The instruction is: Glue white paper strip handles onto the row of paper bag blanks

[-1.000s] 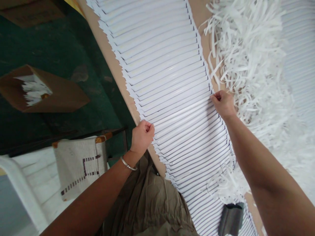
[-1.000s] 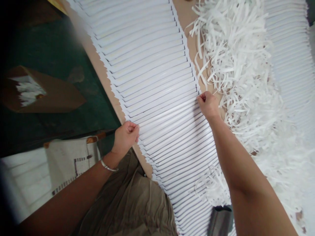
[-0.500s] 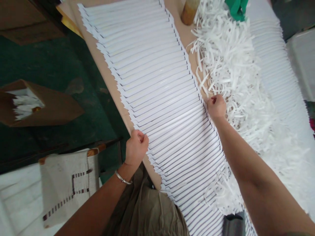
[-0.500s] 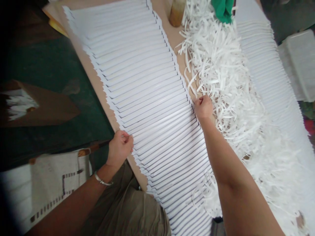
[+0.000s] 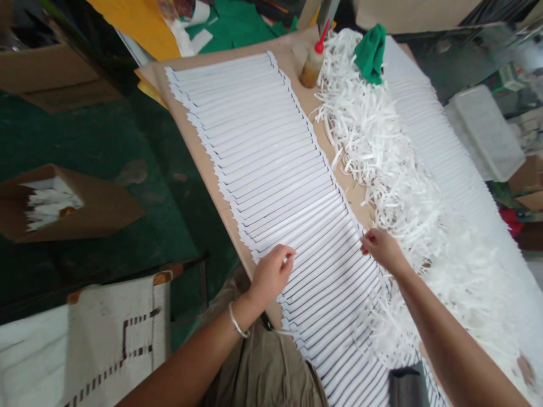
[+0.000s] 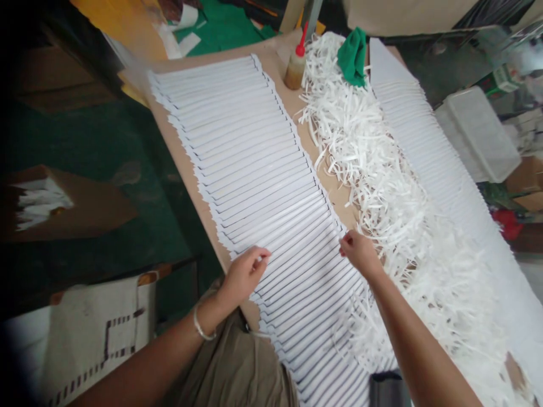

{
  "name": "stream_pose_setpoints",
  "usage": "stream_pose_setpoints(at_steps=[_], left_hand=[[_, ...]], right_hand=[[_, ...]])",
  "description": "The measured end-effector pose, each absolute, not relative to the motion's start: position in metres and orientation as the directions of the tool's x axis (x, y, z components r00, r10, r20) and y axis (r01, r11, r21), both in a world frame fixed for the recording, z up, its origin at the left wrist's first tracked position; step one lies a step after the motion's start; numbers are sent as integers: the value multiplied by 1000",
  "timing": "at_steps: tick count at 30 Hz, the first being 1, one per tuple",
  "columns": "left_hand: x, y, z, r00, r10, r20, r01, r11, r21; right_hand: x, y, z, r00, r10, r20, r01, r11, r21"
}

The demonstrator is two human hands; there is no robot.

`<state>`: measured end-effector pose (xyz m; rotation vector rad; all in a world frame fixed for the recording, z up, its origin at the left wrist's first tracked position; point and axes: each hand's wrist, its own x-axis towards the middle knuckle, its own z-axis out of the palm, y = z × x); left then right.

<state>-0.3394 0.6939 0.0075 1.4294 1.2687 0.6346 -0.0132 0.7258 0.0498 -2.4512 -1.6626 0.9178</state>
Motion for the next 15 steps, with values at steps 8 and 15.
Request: stream_pose_setpoints(at_steps=[8,15], left_hand=[[-293,673,49,665,698,-266,70,296,953],[-393,710,36,476,711,-517,212,478,852]], right_hand=[[-102,643,118,-93,874,-477,745,-256,-616],[-107,674,121,-57,844,-534,760,-310,-572]])
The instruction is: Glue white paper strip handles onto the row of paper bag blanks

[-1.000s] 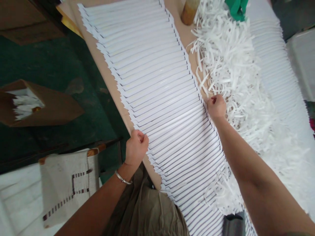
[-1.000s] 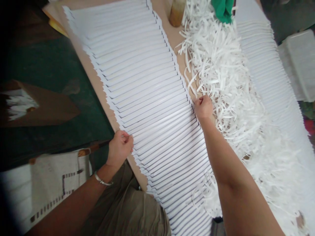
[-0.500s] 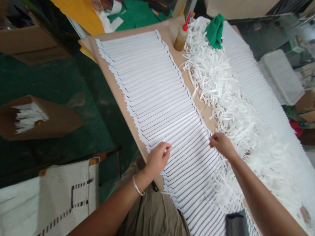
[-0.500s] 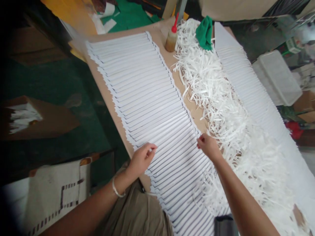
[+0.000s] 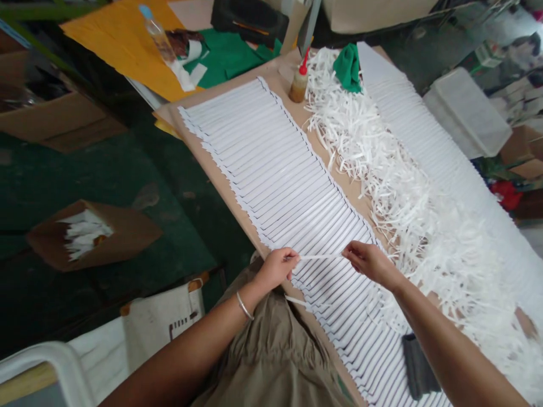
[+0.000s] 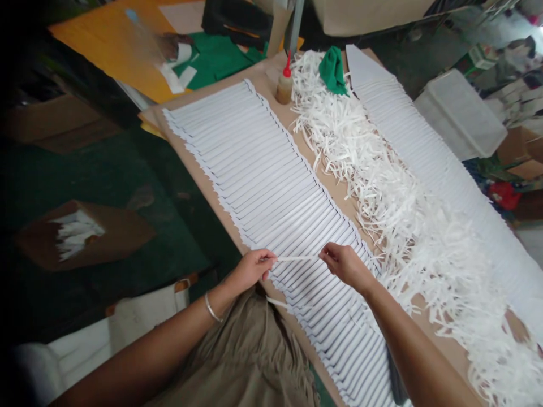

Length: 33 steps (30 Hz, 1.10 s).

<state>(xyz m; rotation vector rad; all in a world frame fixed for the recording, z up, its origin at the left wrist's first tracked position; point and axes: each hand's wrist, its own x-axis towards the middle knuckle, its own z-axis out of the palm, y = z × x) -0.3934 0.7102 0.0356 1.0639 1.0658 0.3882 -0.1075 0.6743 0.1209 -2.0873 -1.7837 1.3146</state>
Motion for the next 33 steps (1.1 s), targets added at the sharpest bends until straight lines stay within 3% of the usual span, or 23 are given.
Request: stream_pose_setpoints(at_steps=[6,12,17,22,28,33], left_hand=[[-458,733,19,350,748,-564,333,464,821],[-467,733,-2,250,777,-578,314,499,808],[-453,738,-13,195,788,-585,340,505,793],[-441,740,-20,103,798,-594,378,521,765],[-428,741,-26,63,814,-577,359,521,774],[-421,744,-28,-41,838,-545,442,504,742]], right_hand=[[-124,706,95,-180,788,-588,687,-327,-649],[-112,730,67,-19,772,-636,674,-460,-578],[-79,762,52,-20,823,-568,656,-418,-628],[-46,797,41,105,837,-538,693,-449,-564],[-34,828,36,119,839,-530,664,-464,-586],[-33,848,36,198,837,-510,695,-486,-530]])
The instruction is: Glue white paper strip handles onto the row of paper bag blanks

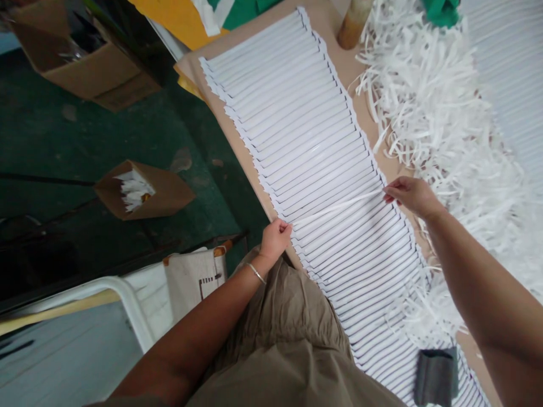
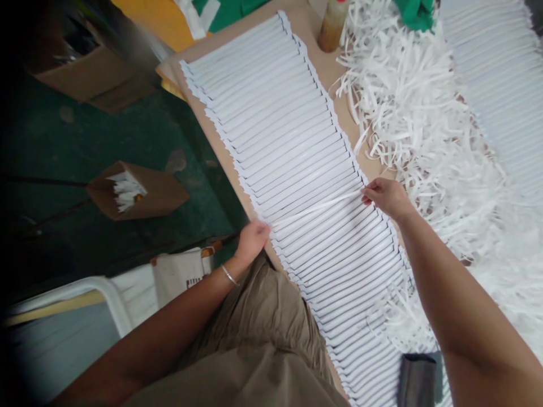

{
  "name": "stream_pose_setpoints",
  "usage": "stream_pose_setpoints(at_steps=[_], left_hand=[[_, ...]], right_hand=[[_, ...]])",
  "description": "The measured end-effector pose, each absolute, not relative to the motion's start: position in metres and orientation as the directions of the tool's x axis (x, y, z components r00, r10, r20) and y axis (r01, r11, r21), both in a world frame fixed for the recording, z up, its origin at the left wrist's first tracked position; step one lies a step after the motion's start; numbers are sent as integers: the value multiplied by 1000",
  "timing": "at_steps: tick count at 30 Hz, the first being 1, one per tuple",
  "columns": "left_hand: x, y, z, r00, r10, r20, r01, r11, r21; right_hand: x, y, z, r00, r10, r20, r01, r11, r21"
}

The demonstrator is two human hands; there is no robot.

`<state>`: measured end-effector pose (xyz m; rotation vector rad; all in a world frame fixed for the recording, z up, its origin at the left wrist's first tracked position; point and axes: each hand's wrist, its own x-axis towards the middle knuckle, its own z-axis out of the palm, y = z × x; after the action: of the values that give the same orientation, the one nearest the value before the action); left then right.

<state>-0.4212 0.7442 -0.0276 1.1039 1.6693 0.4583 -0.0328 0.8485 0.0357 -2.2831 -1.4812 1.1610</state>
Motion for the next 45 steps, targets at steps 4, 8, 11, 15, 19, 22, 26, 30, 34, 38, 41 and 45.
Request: stream_pose_setpoints(at_steps=[4,8,11,15,19,22,26,30,34,38,41,45], left_hand=[[-419,744,-28,-59,845,-532,474,493,730],[-418,743,-32,-52,852,-521,511,471,719],[-416,742,-36,-79,859,-506,554,460,694],[-414,741,-39,-102,868,-487,595,445,669],[-413,741,-37,-105,865,-491,611,445,654],[-413,742,-34,-101,863,-495,619,444,647],[-413,744,-31,-97,857,-506,642,442,626],[-412,745,-31,-93,858,-505,682,424,595],[-413,745,-36,-95,877,-471,700,395,594],[-413,745,-40,-90,890,-447,702,375,605],[-413,745,-41,-88,890,-447,701,374,607],[-413,745,-40,-87,893,-442,709,367,602]], right_hand=[[-37,861,32,188,867,-461,703,-447,-554],[-41,870,26,195,887,-418,728,-417,-545],[-41,874,19,212,907,-365,752,-390,-531],[-40,879,11,211,921,-327,798,-356,-487],[-44,881,11,247,914,-322,812,-376,-446],[-49,882,14,265,909,-323,823,-387,-415],[-51,883,13,243,930,-275,848,-341,-405],[-48,884,4,222,944,-244,878,-302,-371],[-46,886,-4,187,956,-225,916,-252,-312],[-47,887,-10,157,966,-206,943,-209,-259],[-49,888,-14,154,969,-191,957,-195,-216],[-50,890,-17,141,970,-200,966,-179,-189]])
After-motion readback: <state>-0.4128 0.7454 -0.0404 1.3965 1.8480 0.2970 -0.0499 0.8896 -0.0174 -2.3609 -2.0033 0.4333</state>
